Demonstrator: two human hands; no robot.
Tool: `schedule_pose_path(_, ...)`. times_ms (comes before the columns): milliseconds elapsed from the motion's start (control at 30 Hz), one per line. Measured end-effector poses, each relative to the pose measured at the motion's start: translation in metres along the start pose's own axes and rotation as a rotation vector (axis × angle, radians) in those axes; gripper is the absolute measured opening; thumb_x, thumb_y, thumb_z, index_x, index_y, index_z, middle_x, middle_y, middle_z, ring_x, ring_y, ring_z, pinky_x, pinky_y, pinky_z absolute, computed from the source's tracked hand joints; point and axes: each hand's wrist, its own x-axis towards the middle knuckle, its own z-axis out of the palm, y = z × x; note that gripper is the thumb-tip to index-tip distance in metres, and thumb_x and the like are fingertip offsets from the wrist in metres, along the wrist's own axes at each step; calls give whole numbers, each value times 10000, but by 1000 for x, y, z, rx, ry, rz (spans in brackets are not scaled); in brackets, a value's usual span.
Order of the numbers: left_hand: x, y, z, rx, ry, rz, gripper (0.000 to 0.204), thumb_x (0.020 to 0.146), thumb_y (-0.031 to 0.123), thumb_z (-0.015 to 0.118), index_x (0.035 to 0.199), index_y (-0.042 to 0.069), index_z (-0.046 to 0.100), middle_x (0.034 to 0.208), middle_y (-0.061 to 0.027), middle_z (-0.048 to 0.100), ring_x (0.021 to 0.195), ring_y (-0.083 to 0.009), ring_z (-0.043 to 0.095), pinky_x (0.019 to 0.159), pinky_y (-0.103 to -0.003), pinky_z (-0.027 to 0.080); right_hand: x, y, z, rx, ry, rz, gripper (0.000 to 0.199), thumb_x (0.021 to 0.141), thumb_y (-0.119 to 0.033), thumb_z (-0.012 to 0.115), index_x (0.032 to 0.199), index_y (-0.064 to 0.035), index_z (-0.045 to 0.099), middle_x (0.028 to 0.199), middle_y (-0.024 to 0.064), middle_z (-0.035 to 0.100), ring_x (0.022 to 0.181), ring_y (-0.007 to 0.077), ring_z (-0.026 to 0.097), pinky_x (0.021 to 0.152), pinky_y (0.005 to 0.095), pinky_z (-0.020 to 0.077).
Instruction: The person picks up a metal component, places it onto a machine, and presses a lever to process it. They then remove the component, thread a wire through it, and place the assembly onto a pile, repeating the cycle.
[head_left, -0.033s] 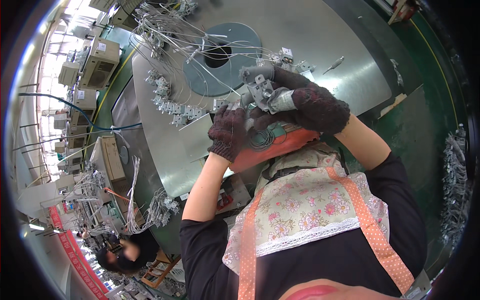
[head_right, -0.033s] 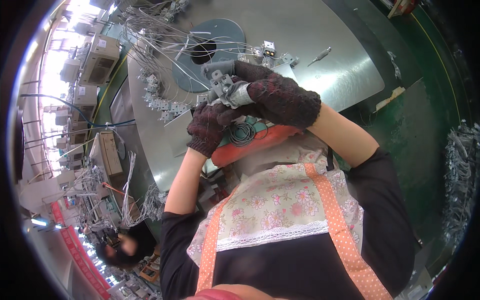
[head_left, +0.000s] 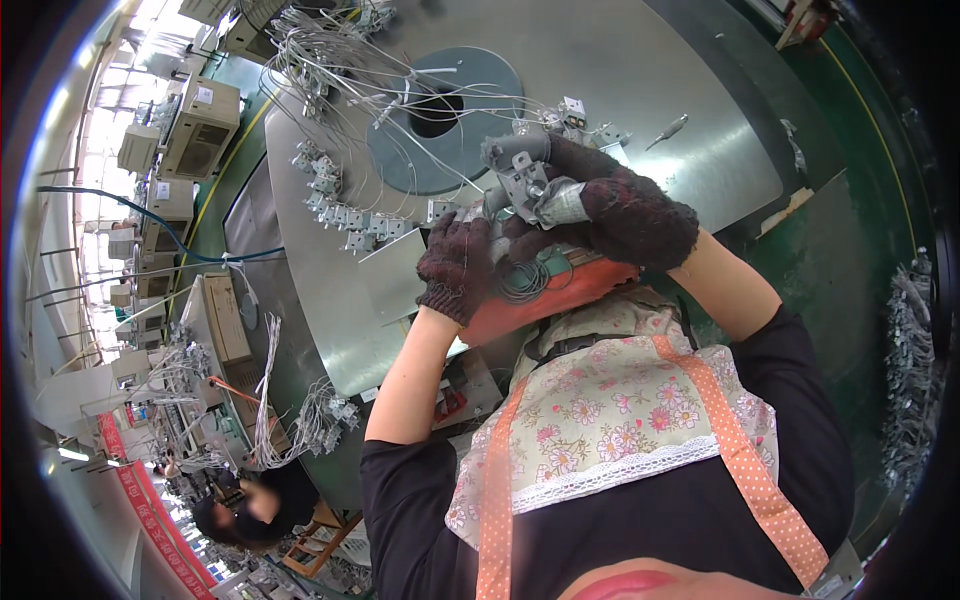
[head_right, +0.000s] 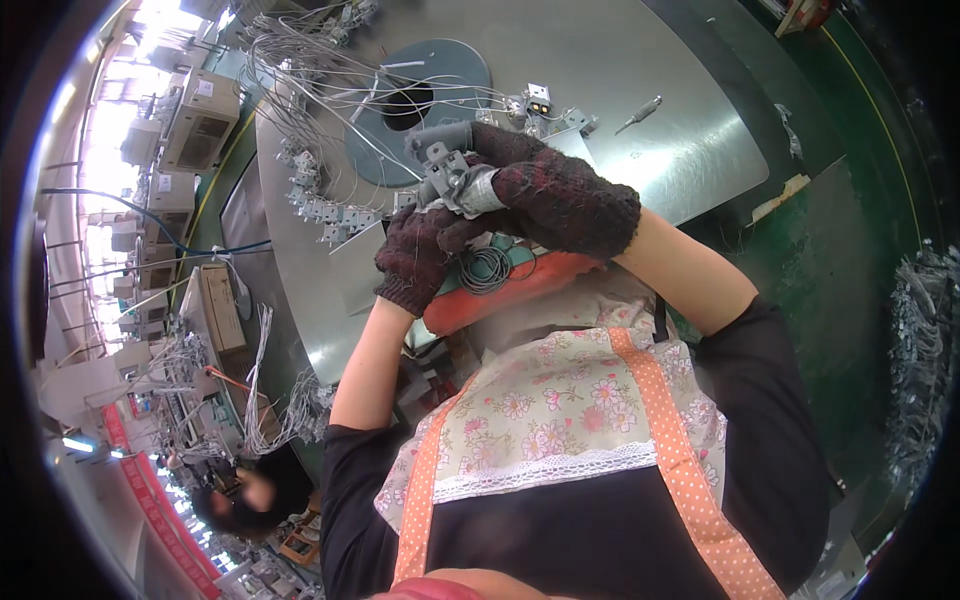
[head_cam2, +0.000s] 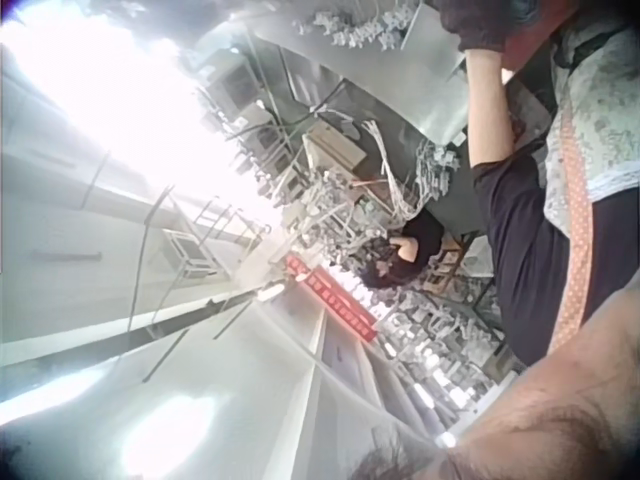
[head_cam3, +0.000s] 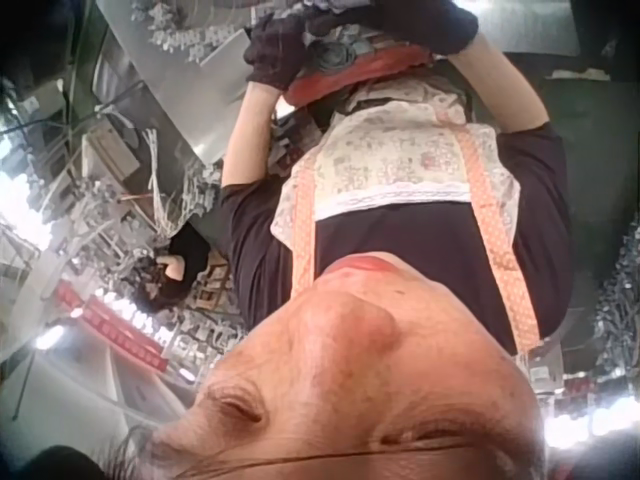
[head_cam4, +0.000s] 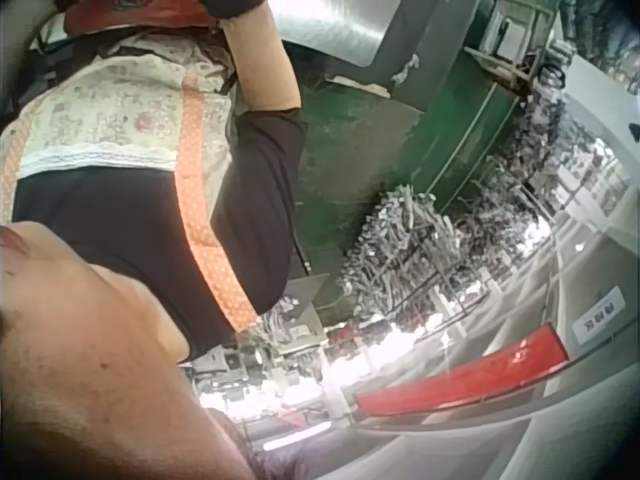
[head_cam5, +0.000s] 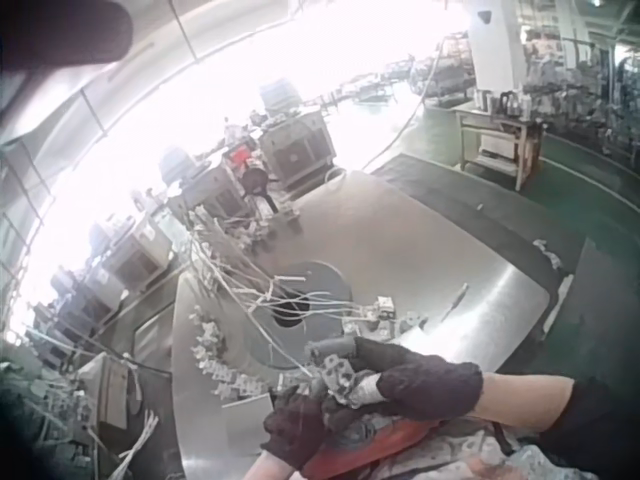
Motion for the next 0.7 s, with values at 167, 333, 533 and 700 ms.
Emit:
schedule_pose_path(167,0,7,-14,-5,-15,-17,341,853,249,675,1161,102,666,1069,-124,715,1049,-332,675,1095,-520,423,0,3,-4,-97,68,28,632,917,-72,644,1508,-54,420,1347,140,594,1209,238,630,1001,402,578)
schedule_pose_path(333,2,11,-18,-33,46,-39,318,849,240,697,1066,16,640,920,-182,700,971,-373,679,1082,-509,438,1,7,-12,-102,90,8,613,904,-70,670,1475,-49,448,1329,126,595,1208,234,629,971,409,594)
schedule_pose_path(533,3,8,-14,-1,79,-40,380,833,287,730,1090,18,648,989,-185,707,1032,-387,673,1087,-505,436,4,5,-14,-122,142,46,624,871,-39,647,1465,-67,456,1304,125,600,1180,242,636,954,407,603)
schedule_pose_path(700,5,10,-16,-17,79,-23,443,826,329,749,1122,14,647,1024,-184,699,1079,-366,662,1092,-500,439,0,1,-19,-117,159,71,615,882,-33,621,1470,-77,449,1229,101,618,1117,220,649,899,388,594)
